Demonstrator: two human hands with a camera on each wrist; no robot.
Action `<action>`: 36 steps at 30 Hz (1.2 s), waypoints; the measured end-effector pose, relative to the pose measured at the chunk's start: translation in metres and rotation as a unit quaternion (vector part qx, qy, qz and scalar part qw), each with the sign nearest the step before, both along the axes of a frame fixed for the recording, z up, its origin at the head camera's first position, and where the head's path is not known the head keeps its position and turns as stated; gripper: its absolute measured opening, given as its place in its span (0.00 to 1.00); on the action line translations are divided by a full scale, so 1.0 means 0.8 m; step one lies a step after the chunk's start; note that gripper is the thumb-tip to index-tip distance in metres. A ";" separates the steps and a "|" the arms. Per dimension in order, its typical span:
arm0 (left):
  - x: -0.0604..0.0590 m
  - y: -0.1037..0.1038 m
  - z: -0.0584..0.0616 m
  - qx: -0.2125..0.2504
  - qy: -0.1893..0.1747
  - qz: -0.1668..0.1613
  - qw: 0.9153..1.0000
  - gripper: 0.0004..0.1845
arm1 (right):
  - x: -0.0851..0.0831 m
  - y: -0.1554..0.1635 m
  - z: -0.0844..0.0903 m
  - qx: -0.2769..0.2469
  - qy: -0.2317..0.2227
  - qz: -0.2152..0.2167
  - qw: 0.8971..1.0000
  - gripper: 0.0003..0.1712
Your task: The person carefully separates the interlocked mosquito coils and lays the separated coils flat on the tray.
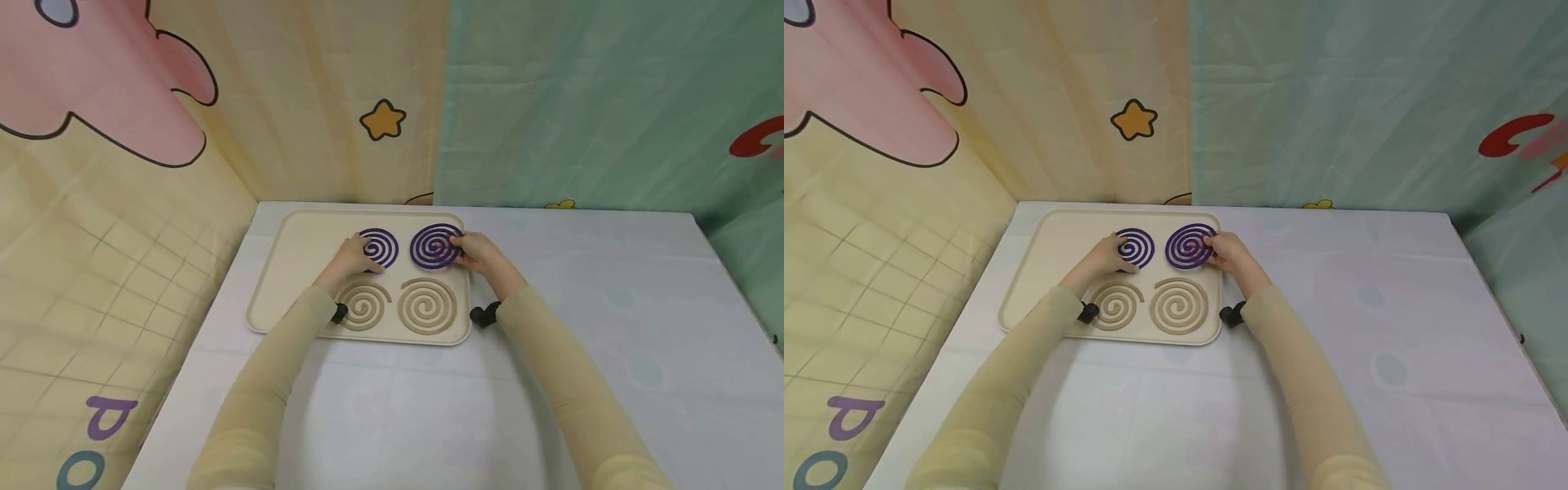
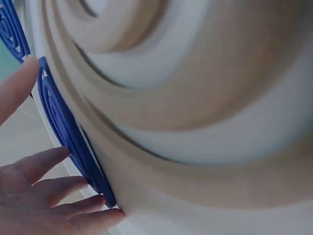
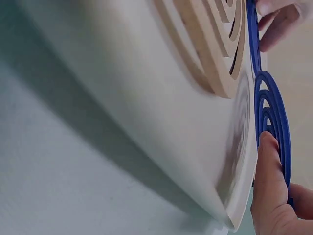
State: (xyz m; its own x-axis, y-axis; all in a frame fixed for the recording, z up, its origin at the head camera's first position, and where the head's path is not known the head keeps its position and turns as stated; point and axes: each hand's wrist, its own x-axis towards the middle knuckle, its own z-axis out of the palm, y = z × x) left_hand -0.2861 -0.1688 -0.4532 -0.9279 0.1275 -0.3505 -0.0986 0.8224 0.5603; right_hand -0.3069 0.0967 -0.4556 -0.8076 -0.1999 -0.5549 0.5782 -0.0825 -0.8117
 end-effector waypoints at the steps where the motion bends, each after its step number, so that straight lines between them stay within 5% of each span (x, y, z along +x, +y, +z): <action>1: 0.001 0.001 -0.001 -0.005 0.000 -0.002 1.000 0.48 | 0.000 0.000 0.000 -0.001 0.000 0.000 1.000 0.26; 6: 0.004 0.009 -0.002 -0.028 0.016 0.002 0.999 0.48 | -0.001 -0.001 -0.001 0.009 0.006 0.012 1.000 0.28; 10: 0.005 0.015 0.000 -0.053 0.024 0.009 0.998 0.47 | 0.002 -0.004 0.001 0.105 0.043 0.046 0.992 0.30; 12: 0.004 0.017 -0.001 -0.063 0.024 0.012 0.998 0.48 | 0.005 -0.005 0.003 0.184 0.078 0.073 0.977 0.33; 16: 0.003 0.018 -0.002 -0.073 0.027 0.014 0.997 0.48 | 0.010 -0.004 0.006 0.314 0.159 0.117 0.929 0.39; 21: 0.004 0.018 -0.001 -0.076 0.033 0.013 0.996 0.47 | 0.012 -0.007 0.004 0.391 0.224 0.146 0.881 0.38; 31: -0.019 0.009 -0.027 -0.081 0.031 0.017 0.996 0.52 | 0.012 -0.013 -0.002 0.433 0.240 0.249 0.833 0.44; 36: -0.009 0.013 -0.011 -0.073 0.024 0.022 0.997 0.49 | 0.013 -0.014 -0.002 0.451 0.249 0.273 0.813 0.45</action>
State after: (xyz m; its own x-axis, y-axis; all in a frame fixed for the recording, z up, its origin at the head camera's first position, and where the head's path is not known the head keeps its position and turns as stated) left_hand -0.2931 -0.1582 -0.4621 -0.9475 0.0379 -0.3175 -0.1119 0.8909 0.4403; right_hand -0.2966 0.0855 -0.4575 -0.9045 -0.2969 -0.3062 -0.0891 0.8337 -0.5450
